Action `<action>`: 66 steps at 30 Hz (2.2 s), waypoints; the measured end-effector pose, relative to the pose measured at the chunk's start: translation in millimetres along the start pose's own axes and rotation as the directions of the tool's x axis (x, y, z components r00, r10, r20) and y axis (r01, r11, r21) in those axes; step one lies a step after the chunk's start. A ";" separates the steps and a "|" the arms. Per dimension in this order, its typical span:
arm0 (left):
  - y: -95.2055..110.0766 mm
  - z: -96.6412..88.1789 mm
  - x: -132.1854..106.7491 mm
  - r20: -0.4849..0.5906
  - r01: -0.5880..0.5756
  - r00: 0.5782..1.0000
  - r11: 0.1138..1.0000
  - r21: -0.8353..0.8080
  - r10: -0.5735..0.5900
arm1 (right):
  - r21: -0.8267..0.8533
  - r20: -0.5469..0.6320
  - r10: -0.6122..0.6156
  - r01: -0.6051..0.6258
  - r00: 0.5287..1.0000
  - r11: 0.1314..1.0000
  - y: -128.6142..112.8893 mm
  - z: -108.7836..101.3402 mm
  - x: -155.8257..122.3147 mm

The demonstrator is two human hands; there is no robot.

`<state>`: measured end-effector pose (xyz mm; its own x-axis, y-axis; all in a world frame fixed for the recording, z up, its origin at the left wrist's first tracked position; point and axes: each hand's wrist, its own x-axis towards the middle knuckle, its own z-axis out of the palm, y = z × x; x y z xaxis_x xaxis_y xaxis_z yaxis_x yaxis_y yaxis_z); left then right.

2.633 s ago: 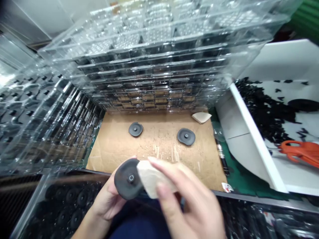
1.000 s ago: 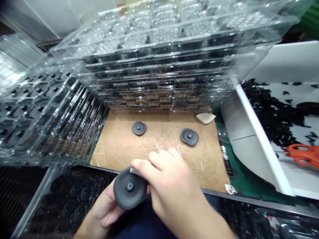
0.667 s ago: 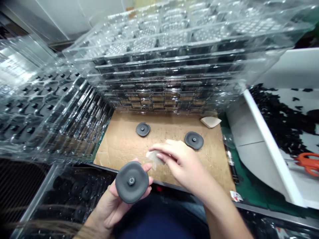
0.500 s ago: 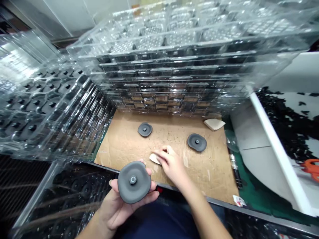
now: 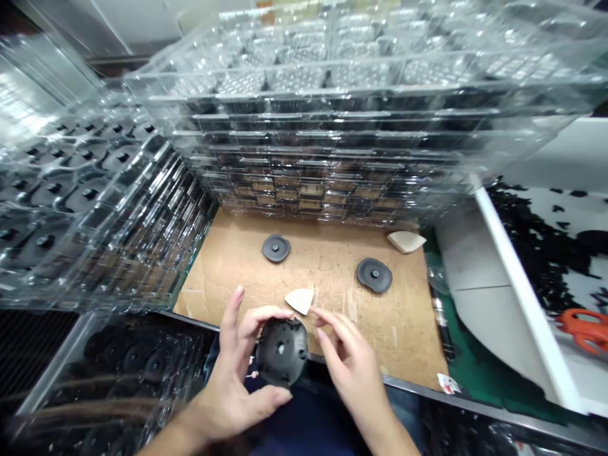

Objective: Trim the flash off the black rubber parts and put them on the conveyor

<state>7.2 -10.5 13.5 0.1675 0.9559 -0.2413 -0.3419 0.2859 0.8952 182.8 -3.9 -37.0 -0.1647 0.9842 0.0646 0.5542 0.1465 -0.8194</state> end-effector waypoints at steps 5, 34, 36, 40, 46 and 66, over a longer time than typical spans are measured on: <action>-5.3 -5.2 -2.0 0.282 -0.407 0.911 0.763 0.502 0.300 | -0.177 -0.058 -0.261 0.248 0.963 0.953 -3.8 -14.1 -22.1; -14.0 21.8 7.1 0.168 0.247 0.958 0.966 -0.080 -0.231 | 0.578 0.379 0.128 -0.342 0.917 0.741 -35.5 -54.7 1.9; -13.4 23.5 5.6 0.190 0.252 0.953 0.966 -0.062 -0.236 | 0.654 0.423 0.126 -0.398 0.897 0.643 -34.6 -53.5 0.9; -12.3 24.1 2.8 0.235 0.292 0.932 0.955 -0.043 -0.275 | 0.722 0.461 0.088 -0.431 0.883 0.542 -29.4 -52.5 -3.5; -14.5 26.2 -2.6 0.244 0.278 0.932 0.961 0.001 -0.270 | 0.689 0.471 0.054 -0.406 0.880 0.600 -31.2 -59.3 -6.2; -28.8 47.2 -37.6 0.196 0.018 0.980 0.991 0.132 -0.044 | 0.191 -0.116 -0.122 0.142 0.986 0.971 -30.5 -65.9 -86.0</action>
<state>54.5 -57.9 14.5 0.3599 0.9108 -0.2022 -0.2143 0.2917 0.9322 233.9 -86.5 19.9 -0.1355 0.9638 0.2295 0.3593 0.2637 -0.8952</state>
